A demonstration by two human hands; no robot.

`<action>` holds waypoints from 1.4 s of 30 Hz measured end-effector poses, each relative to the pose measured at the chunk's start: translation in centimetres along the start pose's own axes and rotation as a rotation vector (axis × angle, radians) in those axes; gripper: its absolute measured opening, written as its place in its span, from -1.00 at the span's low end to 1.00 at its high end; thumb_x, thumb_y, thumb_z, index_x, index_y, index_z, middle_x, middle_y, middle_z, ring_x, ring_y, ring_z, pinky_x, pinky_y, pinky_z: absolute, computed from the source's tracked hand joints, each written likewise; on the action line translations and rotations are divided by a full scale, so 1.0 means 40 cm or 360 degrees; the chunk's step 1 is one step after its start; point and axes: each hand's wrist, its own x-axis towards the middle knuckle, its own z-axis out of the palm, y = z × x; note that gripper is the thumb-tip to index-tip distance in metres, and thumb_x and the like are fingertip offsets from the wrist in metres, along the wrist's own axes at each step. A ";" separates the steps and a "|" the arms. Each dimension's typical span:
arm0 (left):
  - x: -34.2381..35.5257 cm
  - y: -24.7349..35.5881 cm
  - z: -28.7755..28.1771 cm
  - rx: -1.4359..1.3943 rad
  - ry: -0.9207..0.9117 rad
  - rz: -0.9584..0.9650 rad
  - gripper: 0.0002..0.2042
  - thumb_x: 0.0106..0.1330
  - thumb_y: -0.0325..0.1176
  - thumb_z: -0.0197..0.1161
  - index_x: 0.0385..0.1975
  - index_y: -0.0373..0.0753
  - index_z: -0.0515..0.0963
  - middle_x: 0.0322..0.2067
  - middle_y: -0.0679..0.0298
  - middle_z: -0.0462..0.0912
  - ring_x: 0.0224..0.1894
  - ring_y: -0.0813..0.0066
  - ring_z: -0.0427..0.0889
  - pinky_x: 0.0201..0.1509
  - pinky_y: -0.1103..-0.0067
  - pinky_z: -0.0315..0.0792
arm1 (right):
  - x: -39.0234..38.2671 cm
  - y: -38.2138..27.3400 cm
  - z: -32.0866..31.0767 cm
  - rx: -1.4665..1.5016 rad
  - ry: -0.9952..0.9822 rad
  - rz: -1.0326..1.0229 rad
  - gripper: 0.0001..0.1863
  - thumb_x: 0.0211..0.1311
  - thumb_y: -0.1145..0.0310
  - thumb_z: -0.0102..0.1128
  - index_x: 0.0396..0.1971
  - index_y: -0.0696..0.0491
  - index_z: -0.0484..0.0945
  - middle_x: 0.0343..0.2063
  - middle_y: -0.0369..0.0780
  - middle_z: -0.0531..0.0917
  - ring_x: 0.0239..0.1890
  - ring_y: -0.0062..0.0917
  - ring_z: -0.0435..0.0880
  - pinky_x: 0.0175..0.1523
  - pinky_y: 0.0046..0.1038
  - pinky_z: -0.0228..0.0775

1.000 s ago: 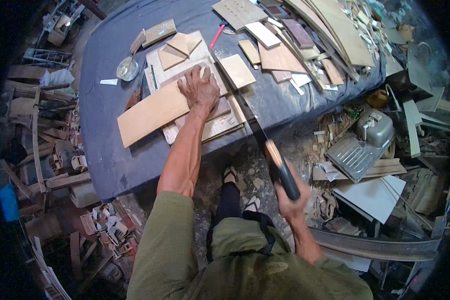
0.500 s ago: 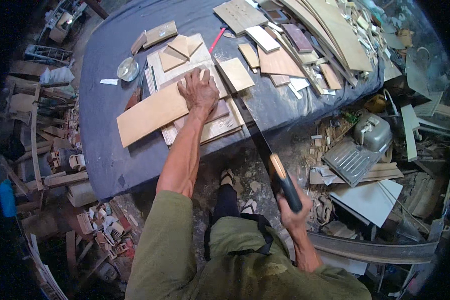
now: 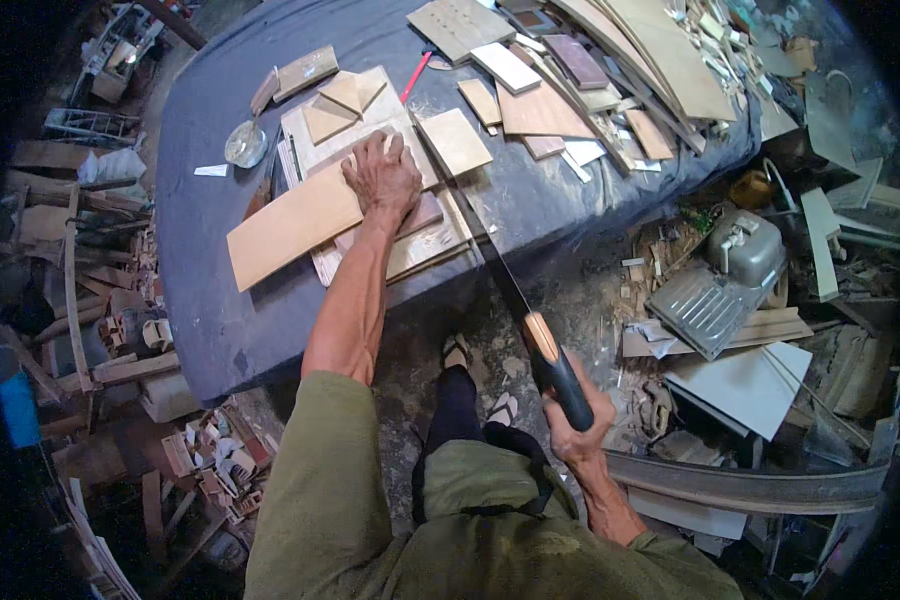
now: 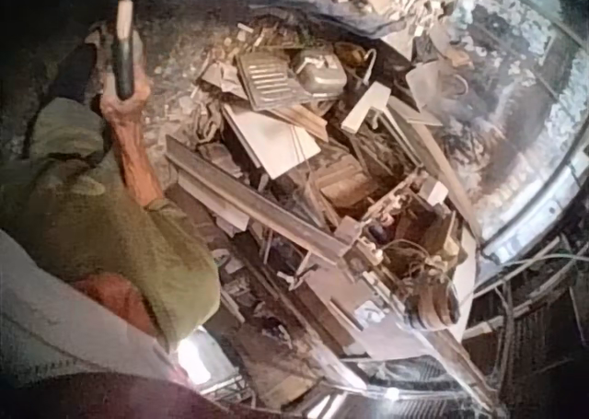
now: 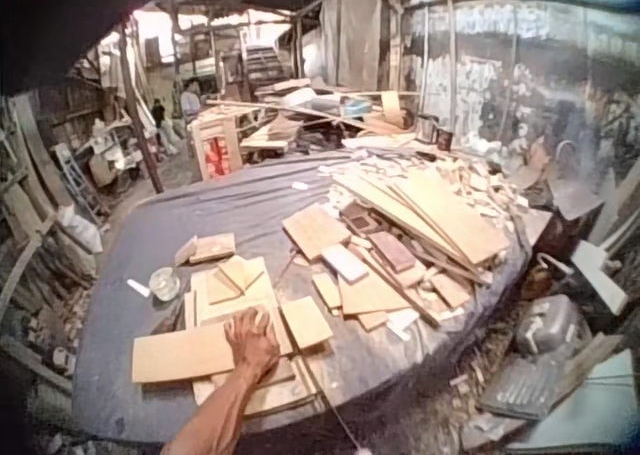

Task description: The person saws a small piece of wood with a handsaw, then fits the cut piece into a larger wooden assembly by hand.

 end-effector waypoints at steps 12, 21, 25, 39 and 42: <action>-0.022 -0.005 0.022 -0.0103 0.0070 -0.0024 -0.74 0.26 -0.23 0.22 -0.10 -0.07 0.69 0.11 0.22 0.55 0.24 0.24 0.38 0.29 0.02 0.14 | 0.002 0.023 0.023 0.0080 -0.0030 0.0231 -0.41 0.08 0.62 0.21 0.22 0.10 0.55 -0.25 -0.12 0.76 -0.33 -0.64 0.67 -0.18 -0.54 0.51; 0.000 0.002 0.013 -0.0101 0.0059 0.0081 -0.71 0.30 -0.19 0.19 -0.03 -0.01 0.69 0.11 0.16 0.54 0.25 0.19 0.38 0.29 0.08 0.17 | 0.244 0.012 0.166 0.0105 -0.0017 -0.0087 -0.38 0.11 0.58 0.16 0.27 0.09 0.49 -0.60 -0.30 0.43 -0.60 -0.70 0.42 -0.45 -0.55 0.35; 0.000 0.009 0.007 -0.0130 0.0064 0.0018 -0.70 0.29 -0.20 0.20 -0.04 -0.06 0.69 0.10 0.16 0.54 0.23 0.18 0.40 0.30 0.16 0.20 | 0.077 0.044 0.080 -0.0001 0.0050 0.0009 -0.37 0.06 0.59 0.20 0.24 0.10 0.53 -0.47 -0.18 0.65 -0.47 -0.65 0.59 -0.32 -0.55 0.46; 0.002 -0.015 0.029 -0.0135 0.0115 0.0040 -0.71 0.24 -0.26 0.25 -0.06 -0.09 0.68 0.05 0.15 0.53 0.17 0.15 0.42 0.23 0.20 0.25 | 0.120 0.036 0.098 -0.0078 0.0005 -0.0031 -0.36 0.04 0.55 0.23 0.25 0.08 0.52 -0.57 -0.22 0.56 -0.56 -0.63 0.53 -0.38 -0.55 0.42; 0.003 -0.019 0.023 -0.0133 0.0151 0.0058 -0.73 0.24 -0.27 0.24 -0.08 -0.09 0.69 0.04 0.15 0.55 0.16 0.13 0.42 0.23 0.20 0.28 | -0.063 0.013 -0.026 -0.0182 -0.0078 0.0126 -0.39 0.03 0.52 0.22 0.21 0.17 0.54 -0.35 -0.12 0.74 -0.38 -0.55 0.68 -0.16 -0.52 0.50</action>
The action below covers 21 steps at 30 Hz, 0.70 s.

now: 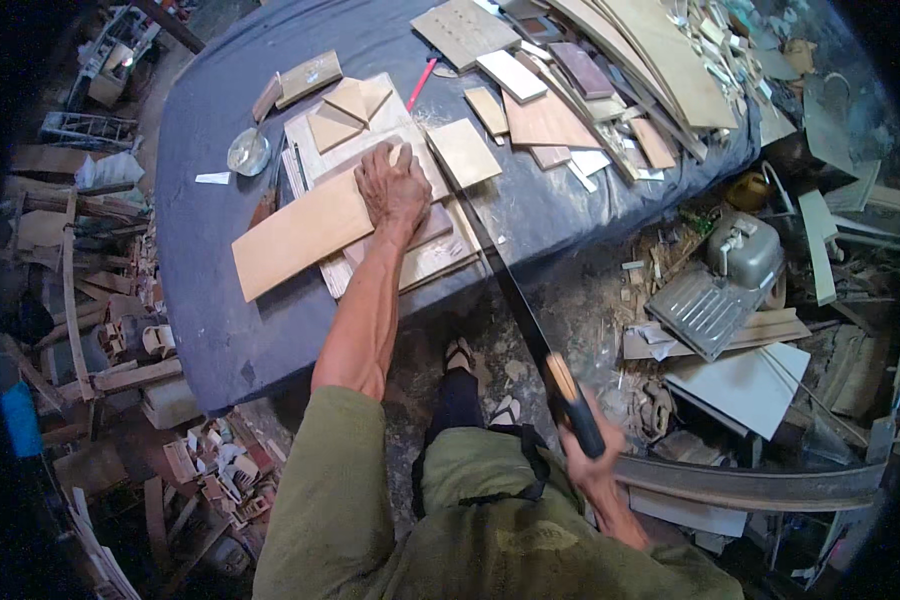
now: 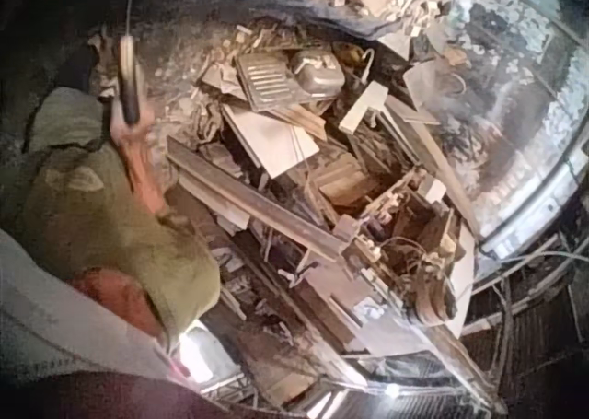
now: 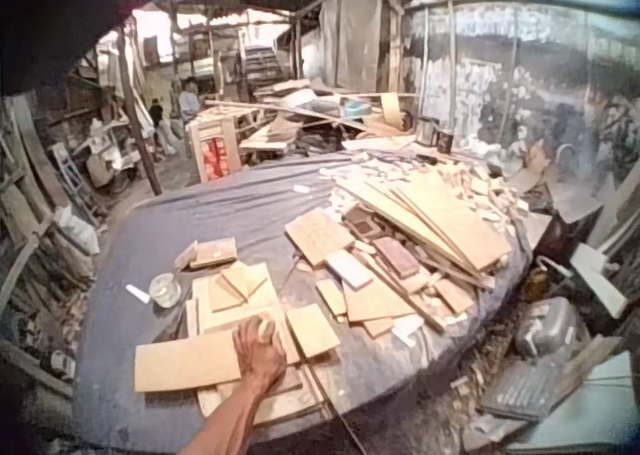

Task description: The person saws a small piece of wood with a handsaw, then fits the cut piece into a larger wooden assembly by hand.

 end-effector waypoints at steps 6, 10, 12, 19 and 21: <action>0.010 0.019 -0.005 -0.0031 -0.0020 0.0108 -0.72 0.25 -0.27 0.23 -0.08 -0.10 0.70 0.04 0.16 0.57 0.16 0.11 0.44 0.25 0.19 0.30 | 0.272 -0.070 0.120 0.0204 0.0047 -0.0088 -0.39 0.08 0.58 0.17 0.24 0.09 0.52 -0.48 -0.21 0.61 -0.51 -0.66 0.52 -0.34 -0.58 0.42; -0.013 0.037 0.005 -0.0087 0.0004 0.0036 -0.70 0.19 -0.29 0.26 -0.07 -0.11 0.69 0.03 0.14 0.56 0.17 0.15 0.42 0.25 0.20 0.25 | 0.271 -0.041 0.141 0.0301 -0.0004 -0.0053 -0.35 0.08 0.58 0.17 0.28 0.02 0.49 -0.54 -0.26 0.51 -0.55 -0.67 0.45 -0.38 -0.58 0.39; -0.010 -0.004 0.010 -0.0015 0.0032 -0.0004 -0.71 0.20 -0.28 0.26 -0.07 -0.11 0.69 0.04 0.15 0.56 0.17 0.15 0.42 0.25 0.20 0.25 | 0.156 -0.023 0.099 0.0219 0.0029 -0.0158 -0.35 0.07 0.58 0.17 0.27 0.04 0.50 -0.48 -0.23 0.63 -0.54 -0.65 0.56 -0.36 -0.53 0.45; 0.006 0.010 -0.008 -0.0015 0.0023 0.0127 -0.73 0.21 -0.28 0.27 -0.11 -0.12 0.68 0.04 0.15 0.55 0.14 0.12 0.44 0.22 0.20 0.28 | 0.166 -0.043 0.070 0.0263 -0.0006 -0.0012 -0.40 0.05 0.57 0.20 0.21 0.22 0.51 -0.31 -0.09 0.74 -0.36 -0.58 0.71 -0.21 -0.54 0.52; 0.001 0.027 -0.006 -0.0036 -0.0034 0.0100 -0.72 0.24 -0.28 0.23 -0.07 -0.10 0.69 0.04 0.10 0.58 0.16 0.08 0.45 0.25 0.20 0.31 | 0.304 -0.064 0.144 0.0259 -0.0050 -0.0038 -0.39 0.05 0.56 0.21 0.21 0.20 0.51 -0.41 -0.12 0.70 -0.45 -0.65 0.64 -0.28 -0.55 0.50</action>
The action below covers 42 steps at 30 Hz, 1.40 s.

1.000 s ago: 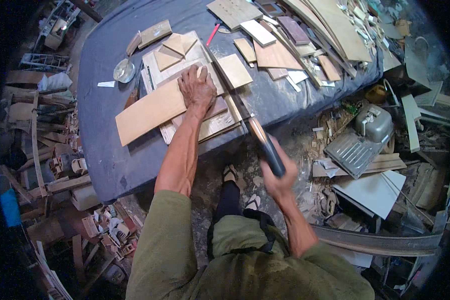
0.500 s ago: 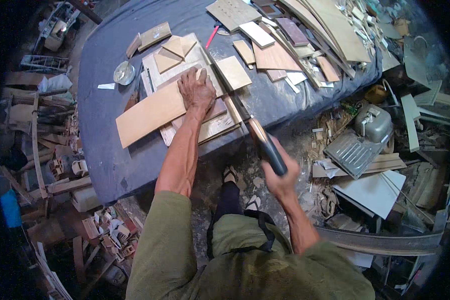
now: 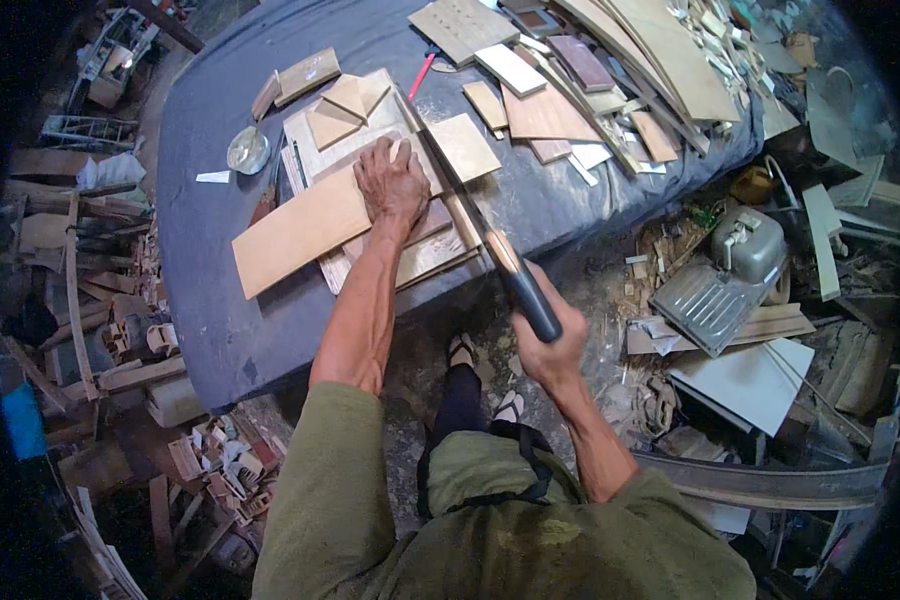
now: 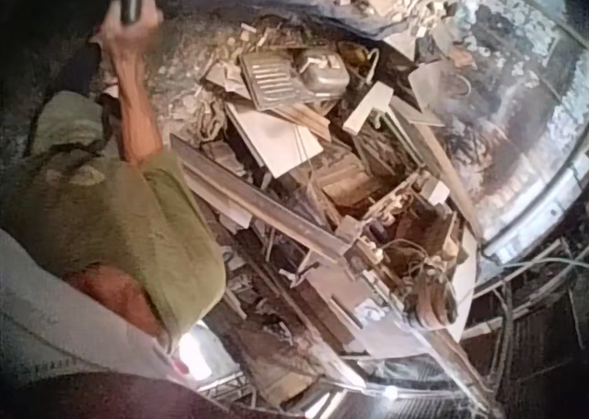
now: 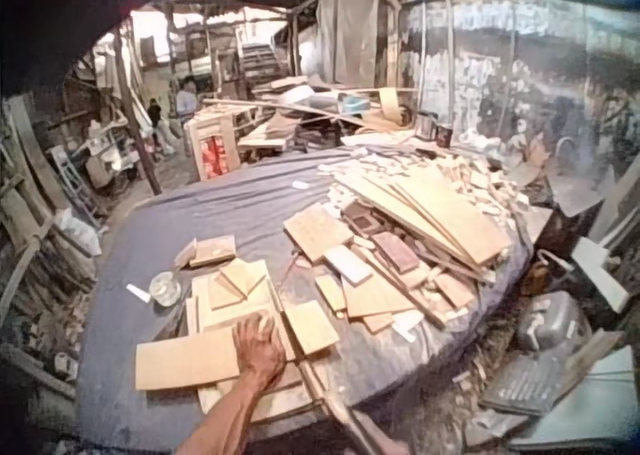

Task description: The person saws a small piece of wood with a handsaw, then fits the cut piece into a larger wooden assembly by hand.

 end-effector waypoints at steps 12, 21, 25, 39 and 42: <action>-0.008 -0.013 -0.015 -0.0056 0.0095 -0.0011 -0.72 0.22 -0.28 0.24 -0.11 -0.17 0.72 0.00 0.11 0.58 0.12 0.12 0.47 0.22 0.20 0.30 | -0.002 0.035 0.029 0.0041 0.0125 -0.0046 -0.37 0.03 0.50 0.21 0.23 0.12 0.52 -0.56 -0.18 0.56 -0.56 -0.64 0.54 -0.37 -0.53 0.45; -0.009 0.001 -0.033 0.0037 0.0065 -0.0096 -0.71 0.27 -0.23 0.21 -0.07 -0.09 0.72 0.01 0.13 0.59 0.14 0.14 0.48 0.24 0.18 0.29 | 0.006 0.018 0.023 0.0127 0.0096 -0.0067 -0.37 0.05 0.53 0.17 0.25 0.02 0.52 -0.57 -0.23 0.52 -0.59 -0.67 0.45 -0.42 -0.56 0.39; -0.007 0.008 -0.033 0.0042 -0.0067 -0.0135 -0.70 0.29 -0.21 0.19 -0.04 -0.05 0.72 0.06 0.16 0.58 0.19 0.18 0.45 0.28 0.21 0.24 | -0.053 0.017 0.016 0.0061 0.0068 -0.0082 -0.36 0.07 0.55 0.18 0.27 0.03 0.50 -0.52 -0.24 0.59 -0.56 -0.68 0.49 -0.39 -0.55 0.42; -0.013 -0.008 -0.020 -0.0018 0.0019 0.0007 -0.72 0.25 -0.27 0.24 -0.07 -0.11 0.69 0.05 0.09 0.57 0.14 0.07 0.47 0.22 0.16 0.31 | -0.043 0.017 0.009 0.0065 0.0080 0.0012 -0.35 0.06 0.57 0.18 0.26 0.08 0.48 -0.57 -0.25 0.54 -0.55 -0.70 0.48 -0.40 -0.59 0.37; 0.000 0.004 -0.019 -0.0009 0.0031 -0.0057 -0.71 0.24 -0.25 0.25 -0.06 -0.09 0.71 0.05 0.09 0.57 0.16 0.10 0.46 0.24 0.20 0.29 | -0.070 0.023 0.010 0.0039 0.0076 -0.0002 -0.35 0.07 0.57 0.19 0.28 0.07 0.47 -0.57 -0.26 0.53 -0.55 -0.70 0.47 -0.40 -0.58 0.38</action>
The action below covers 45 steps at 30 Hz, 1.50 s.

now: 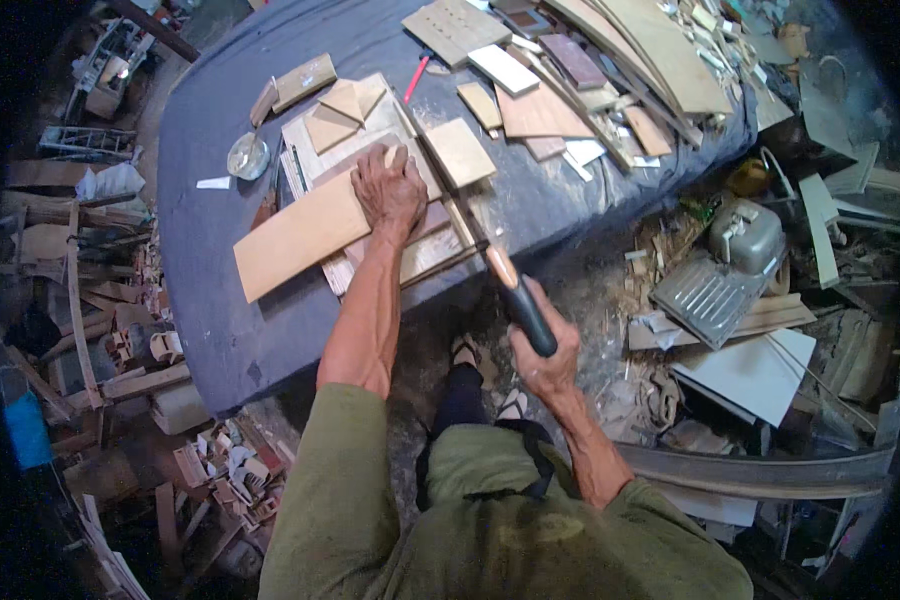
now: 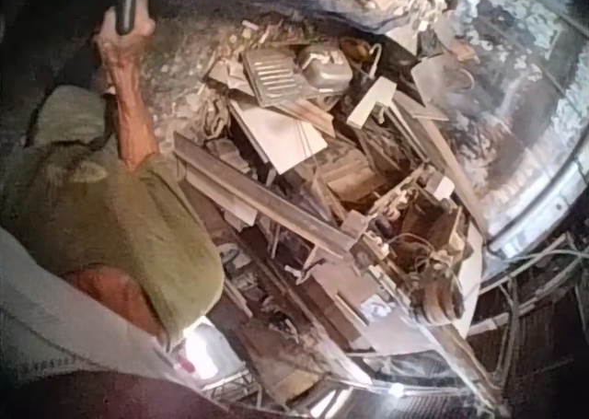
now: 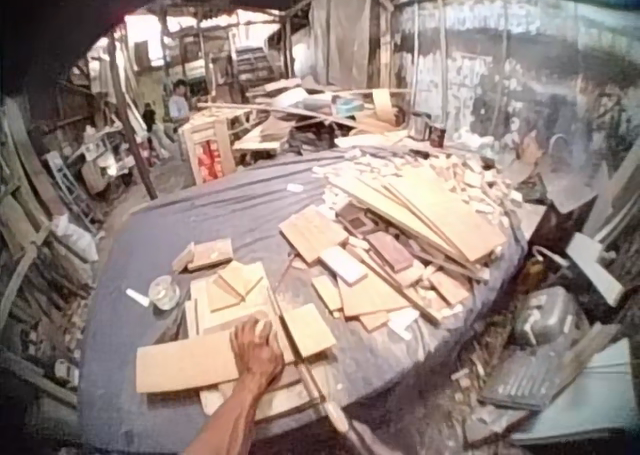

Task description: The person saws a small piece of wood with a handsaw, then fits the cut piece into a larger wooden assembly by hand.

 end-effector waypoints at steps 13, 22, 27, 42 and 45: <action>-0.009 -0.004 0.014 -0.0010 -0.0020 0.0002 -0.72 0.30 -0.23 0.20 -0.07 -0.13 0.70 0.04 0.09 0.58 0.16 0.08 0.45 0.26 0.23 0.30 | 0.042 -0.013 -0.004 -0.0016 -0.0067 -0.0084 -0.37 0.10 0.55 0.21 0.28 0.08 0.49 -0.54 -0.24 0.57 -0.54 -0.68 0.53 -0.41 -0.55 0.43; -0.014 -0.034 0.003 0.0008 0.0055 -0.0005 -0.72 0.21 -0.27 0.27 -0.10 -0.14 0.69 0.03 0.14 0.55 0.15 0.10 0.44 0.23 0.20 0.31 | -0.204 -0.020 -0.141 -0.0100 -0.0041 -0.0133 -0.37 0.07 0.61 0.18 0.26 0.17 0.48 -0.25 -0.11 0.77 -0.37 -0.60 0.71 -0.24 -0.54 0.51; 0.000 -0.004 0.009 -0.0076 0.0011 0.0035 -0.73 0.20 -0.28 0.27 -0.11 -0.13 0.69 0.04 0.13 0.55 0.16 0.09 0.44 0.23 0.19 0.32 | 0.046 -0.045 -0.012 -0.0013 -0.0070 0.0072 -0.37 0.10 0.57 0.18 0.28 0.04 0.47 -0.64 -0.24 0.40 -0.60 -0.69 0.42 -0.46 -0.53 0.36; -0.006 -0.017 0.007 -0.0081 0.0012 0.0059 -0.72 0.21 -0.27 0.26 -0.11 -0.11 0.71 0.00 0.15 0.55 0.11 0.10 0.45 0.20 0.22 0.32 | 0.017 -0.042 -0.015 0.0019 -0.0012 -0.0025 -0.36 0.04 0.58 0.19 0.24 0.06 0.51 -0.63 -0.21 0.49 -0.60 -0.71 0.46 -0.43 -0.56 0.40; -0.016 -0.015 0.002 -0.0011 0.0030 0.0023 -0.72 0.21 -0.27 0.25 -0.10 -0.12 0.71 0.01 0.14 0.55 0.12 0.10 0.45 0.20 0.20 0.33 | 0.009 -0.009 -0.004 0.0017 0.0057 -0.0003 -0.38 0.03 0.57 0.19 0.22 0.09 0.53 -0.60 -0.22 0.51 -0.59 -0.70 0.49 -0.42 -0.56 0.41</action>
